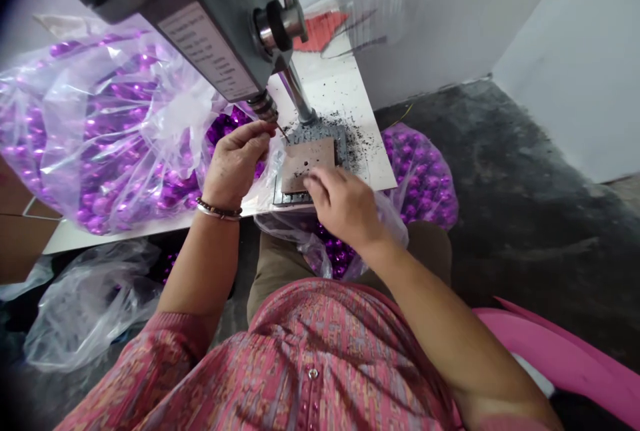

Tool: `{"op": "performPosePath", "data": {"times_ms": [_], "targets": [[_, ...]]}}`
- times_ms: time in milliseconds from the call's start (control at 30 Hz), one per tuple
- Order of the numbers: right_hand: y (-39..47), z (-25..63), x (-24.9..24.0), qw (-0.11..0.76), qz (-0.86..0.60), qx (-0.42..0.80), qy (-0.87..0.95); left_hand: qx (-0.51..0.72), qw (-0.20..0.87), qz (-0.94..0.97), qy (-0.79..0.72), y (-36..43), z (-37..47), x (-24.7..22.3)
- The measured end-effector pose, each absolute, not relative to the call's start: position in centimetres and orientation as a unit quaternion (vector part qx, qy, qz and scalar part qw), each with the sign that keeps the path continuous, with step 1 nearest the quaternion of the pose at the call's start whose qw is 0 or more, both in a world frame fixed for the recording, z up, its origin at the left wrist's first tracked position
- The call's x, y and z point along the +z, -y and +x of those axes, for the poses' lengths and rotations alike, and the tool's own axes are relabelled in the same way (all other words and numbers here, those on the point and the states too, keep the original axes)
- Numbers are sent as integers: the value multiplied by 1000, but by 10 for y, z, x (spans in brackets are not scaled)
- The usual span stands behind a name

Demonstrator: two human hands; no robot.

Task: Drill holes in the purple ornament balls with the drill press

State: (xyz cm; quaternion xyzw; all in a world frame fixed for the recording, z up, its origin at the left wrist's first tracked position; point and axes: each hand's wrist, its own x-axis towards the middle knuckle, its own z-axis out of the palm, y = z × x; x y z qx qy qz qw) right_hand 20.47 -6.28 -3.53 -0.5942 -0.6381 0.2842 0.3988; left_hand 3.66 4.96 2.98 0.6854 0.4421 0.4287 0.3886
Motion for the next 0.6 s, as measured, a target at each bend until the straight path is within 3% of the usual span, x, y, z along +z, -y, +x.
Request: {"op": "performPosePath", "data": {"times_ms": [167, 600], "targets": [[-9, 188, -18, 379, -661, 125, 636, 428, 397, 688, -431, -51, 38, 32], [-27, 172, -17, 351, -659, 67, 662, 432, 422, 692, -396, -56, 46, 27]]}}
